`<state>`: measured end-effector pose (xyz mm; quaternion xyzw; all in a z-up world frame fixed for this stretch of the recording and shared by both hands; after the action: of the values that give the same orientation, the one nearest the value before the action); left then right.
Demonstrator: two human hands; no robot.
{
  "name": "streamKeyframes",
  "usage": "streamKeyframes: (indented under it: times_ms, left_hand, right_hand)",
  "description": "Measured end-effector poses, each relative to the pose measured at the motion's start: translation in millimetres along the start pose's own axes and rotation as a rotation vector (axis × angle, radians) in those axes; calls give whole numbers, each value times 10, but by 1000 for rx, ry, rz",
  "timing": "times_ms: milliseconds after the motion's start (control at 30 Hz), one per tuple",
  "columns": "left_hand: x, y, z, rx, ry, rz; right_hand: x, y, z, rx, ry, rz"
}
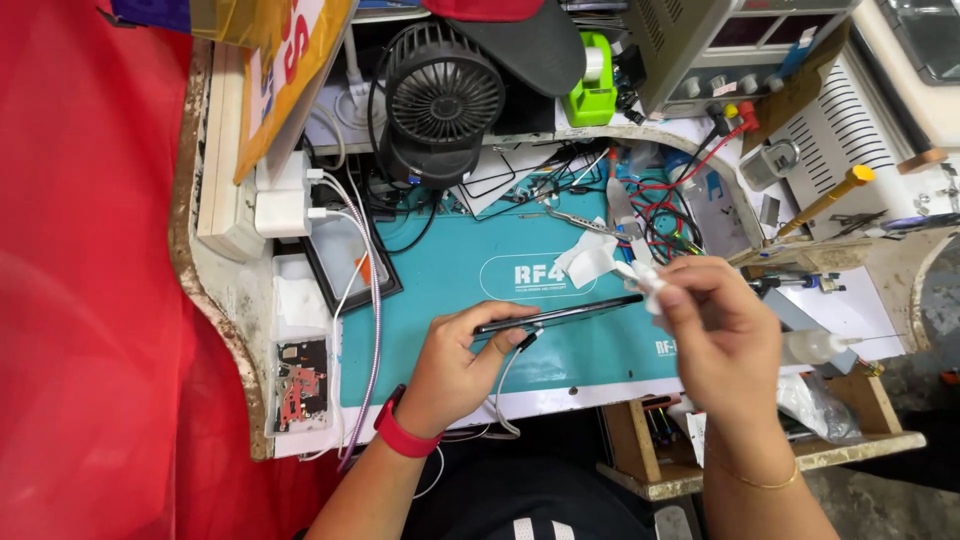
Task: The person works on a smartphone at a cluttered workbench, using a metal prying tool to separate the phone's back cover. They then connect a white charging cable to the device and wipe the phone's surface with a white tissue.
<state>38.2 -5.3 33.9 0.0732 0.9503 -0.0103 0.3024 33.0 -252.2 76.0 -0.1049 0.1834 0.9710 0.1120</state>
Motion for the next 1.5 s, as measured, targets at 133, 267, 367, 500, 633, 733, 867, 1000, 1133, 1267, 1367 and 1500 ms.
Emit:
streamKeyframes:
  times_ms: [133, 267, 367, 500, 633, 733, 867, 1000, 1133, 1267, 1367, 1500]
  left_hand:
    - [9, -2, -19, -67, 106, 128]
    - [-17, 1, -46, -103, 8, 115]
    - [-20, 9, -20, -90, 76, 136]
    - [-28, 11, 24, -146, 119, 144]
    - [-18, 2, 40, -152, 104, 145]
    - [-13, 1, 38, -169, 108, 156]
    - [-17, -1, 34, -153, 120, 137]
    - [5, -1, 41, -145, 98, 130]
    - [10, -10, 43, -153, 112, 144]
    - [18, -5, 81, -157, 115, 129]
    - [36, -4, 86, -151, 123, 127]
    - [47, 1, 97, -146, 107, 133]
  right_hand:
    - [35, 141, -230, -110, -199, -84]
    - [88, 244, -403, -47, -235, -185]
    - [81, 384, -807, -53, -406, -149]
    - [113, 338, -1127, 210, -543, 99]
    - [242, 233, -963, 708, -60, 37]
    - [295, 265, -792, 693, 125, -91]
    - [399, 330, -845, 801, 182, 13]
    - [508, 535, -827, 616, -55, 91]
    - [684, 776, -902, 409, -152, -229]
    - [606, 1089, -890, 380, -62, -690]
    - [509, 1247, -1252, 550, -322, -585]
    - [482, 1131, -1051, 702, -141, -403]
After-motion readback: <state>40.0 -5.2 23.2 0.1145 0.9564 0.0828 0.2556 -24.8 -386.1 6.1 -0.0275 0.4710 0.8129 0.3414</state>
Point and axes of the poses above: each hand's wrist, its own x-axis away from the middle knuckle, its own y-axis out of the back of the hand, z = x × y, the point moved 4 cm from there along -x, towards the middle knuckle, and after that the axes turned 15 degrees about -y, right-handed, at the moved point
